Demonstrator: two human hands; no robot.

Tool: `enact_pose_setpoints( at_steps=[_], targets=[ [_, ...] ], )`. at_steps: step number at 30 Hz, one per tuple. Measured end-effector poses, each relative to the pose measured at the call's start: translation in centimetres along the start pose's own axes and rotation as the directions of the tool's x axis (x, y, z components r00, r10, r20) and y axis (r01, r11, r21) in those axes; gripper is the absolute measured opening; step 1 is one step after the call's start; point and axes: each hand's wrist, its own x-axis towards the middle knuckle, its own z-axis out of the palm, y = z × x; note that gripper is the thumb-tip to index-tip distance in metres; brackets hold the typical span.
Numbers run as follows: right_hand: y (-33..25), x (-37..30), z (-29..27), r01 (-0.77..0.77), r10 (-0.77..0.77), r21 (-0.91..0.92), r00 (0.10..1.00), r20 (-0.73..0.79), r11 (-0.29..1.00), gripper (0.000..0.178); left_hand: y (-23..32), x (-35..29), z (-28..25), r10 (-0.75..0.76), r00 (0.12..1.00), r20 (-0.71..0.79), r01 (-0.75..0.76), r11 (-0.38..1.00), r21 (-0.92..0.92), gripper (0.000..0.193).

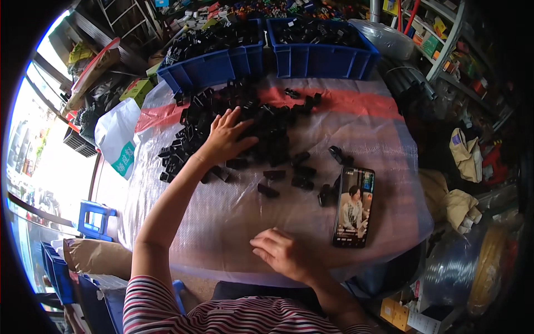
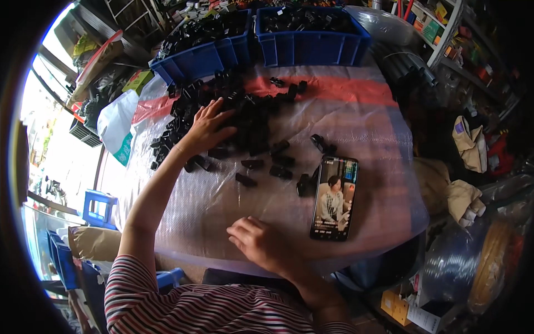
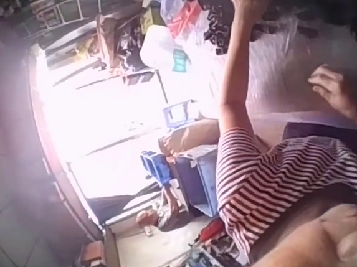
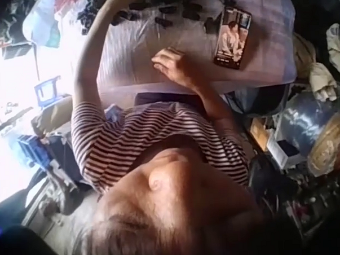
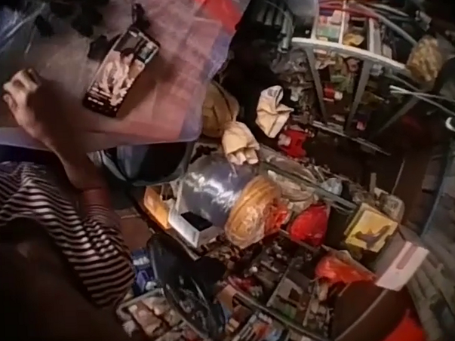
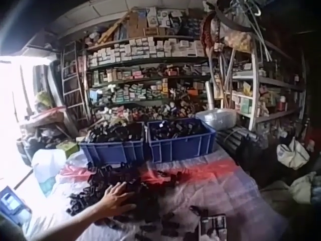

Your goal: Assemble small black plastic components at a workbench.

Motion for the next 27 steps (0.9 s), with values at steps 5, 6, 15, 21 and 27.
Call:
enact_pose_setpoints(
  at_steps=[5, 6, 15, 21, 27],
  targets=[
    [-0.2, 0.0, 0.7, -0.072, 0.078, 0.070, 0.994, -0.079, 0.995, 0.017, 3.0, -4.8, -2.9, 0.052, 0.999, -0.010, -0.052, 0.938, -0.341, 0.047],
    [-0.3, 0.4, 0.3, -0.004, 0.005, 0.017, 0.995, -0.100, 1.000, 0.015, 3.1, -5.3, -3.9, 0.060, 0.998, 0.011, -0.046, 0.862, -0.506, 0.045],
    [1.7, 6.4, -1.0, -0.104, -0.021, -0.539, 0.975, -0.221, 0.836, 0.019, 4.1, -12.7, -7.7, -0.368, 0.896, -0.248, 0.177, 0.810, -0.559, 0.005],
    [1.5, 5.9, -0.7, -0.013, -0.055, -0.486, 0.991, -0.125, 0.874, 0.021, 5.8, -14.8, -5.5, -0.128, 0.985, -0.116, 0.086, 0.946, -0.312, 0.019],
    [0.5, 2.3, 0.4, -0.098, 0.011, -0.243, 0.942, -0.334, 0.965, 0.031, 5.8, -14.7, -5.3, 0.000, 0.989, -0.146, -0.020, 0.991, -0.132, 0.035]
  ],
)
